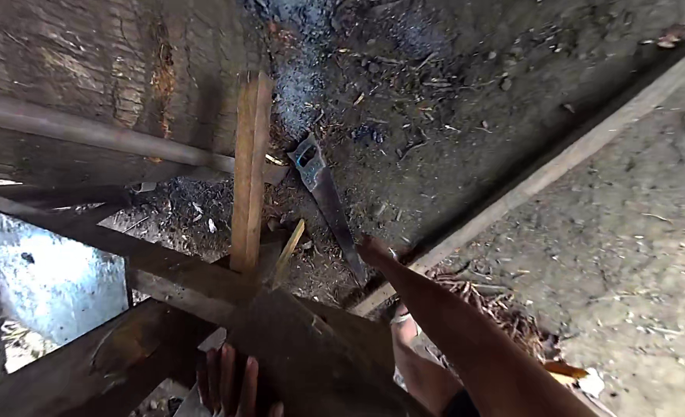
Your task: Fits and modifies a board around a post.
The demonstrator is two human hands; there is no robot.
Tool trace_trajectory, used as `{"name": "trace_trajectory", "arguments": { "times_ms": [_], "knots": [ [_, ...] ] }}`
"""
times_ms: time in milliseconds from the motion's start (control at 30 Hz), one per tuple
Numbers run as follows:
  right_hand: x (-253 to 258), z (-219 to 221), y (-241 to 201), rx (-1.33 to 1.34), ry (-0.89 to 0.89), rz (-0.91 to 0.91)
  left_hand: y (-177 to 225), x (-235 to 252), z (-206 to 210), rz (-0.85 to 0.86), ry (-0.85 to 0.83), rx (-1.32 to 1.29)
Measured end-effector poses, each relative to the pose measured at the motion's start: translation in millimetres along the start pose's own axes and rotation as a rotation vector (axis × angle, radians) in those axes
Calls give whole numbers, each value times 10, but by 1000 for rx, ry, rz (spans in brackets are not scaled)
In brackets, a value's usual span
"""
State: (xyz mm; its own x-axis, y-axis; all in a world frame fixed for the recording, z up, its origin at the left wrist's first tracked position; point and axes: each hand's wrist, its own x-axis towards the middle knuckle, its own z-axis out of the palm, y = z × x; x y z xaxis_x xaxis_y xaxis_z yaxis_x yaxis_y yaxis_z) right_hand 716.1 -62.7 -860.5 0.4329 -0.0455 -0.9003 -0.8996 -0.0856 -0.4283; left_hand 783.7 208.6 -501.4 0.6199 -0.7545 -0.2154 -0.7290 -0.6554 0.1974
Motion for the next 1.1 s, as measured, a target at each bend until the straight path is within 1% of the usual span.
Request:
{"name": "trace_trajectory", "arguments": {
  "times_ms": [133, 233, 300, 367, 400, 467, 500, 533, 633, 733, 833, 900, 967, 1033, 1100],
  "knots": [
    [362, 125, -128, 35, 47, 60, -3, -6, -1, -5, -3, 19],
    [425, 130, -203, 53, 69, 142, -3, -9, 1, 4, 4, 31],
    [433, 120, -217, 38, 66, 162, -2, -9, -5, 5, 3, 34],
    [417, 50, -207, 46, 51, 111, -5, 2, 11, 11, 5, 29],
    [398, 21, -203, 95, 59, 42, -11, 6, 9, 11, 2, 29],
    [330, -32, -220, 292, 98, -127, -13, 11, -5, 5, 4, 27],
    [272, -85, -250, 348, 99, -171, -6, 16, -8, 2, 2, 25],
    [196, -130, -252, 346, 100, -182, 8, 12, -14, 5, -2, 22],
    [4, -172, -118, 185, 127, -125, 29, 15, -17, 24, 4, 27],
    [-13, -179, 7, 166, 108, -82, 1, 30, 7, 35, 33, 44],
    [91, -105, 75, 132, 22, -86, -5, 16, 24, 22, 17, 37],
    [269, 103, 69, 131, -18, -81, -4, -13, 10, 9, 8, 40],
    [485, 247, -20, 114, 8, -27, -11, 8, 14, 5, 6, 39],
    [538, 271, -144, 83, 20, 34, -14, 3, 7, -5, -5, 35],
    [571, 256, -216, 41, -7, 1, -15, 0, -5, -10, -19, 37]
  ]
}}
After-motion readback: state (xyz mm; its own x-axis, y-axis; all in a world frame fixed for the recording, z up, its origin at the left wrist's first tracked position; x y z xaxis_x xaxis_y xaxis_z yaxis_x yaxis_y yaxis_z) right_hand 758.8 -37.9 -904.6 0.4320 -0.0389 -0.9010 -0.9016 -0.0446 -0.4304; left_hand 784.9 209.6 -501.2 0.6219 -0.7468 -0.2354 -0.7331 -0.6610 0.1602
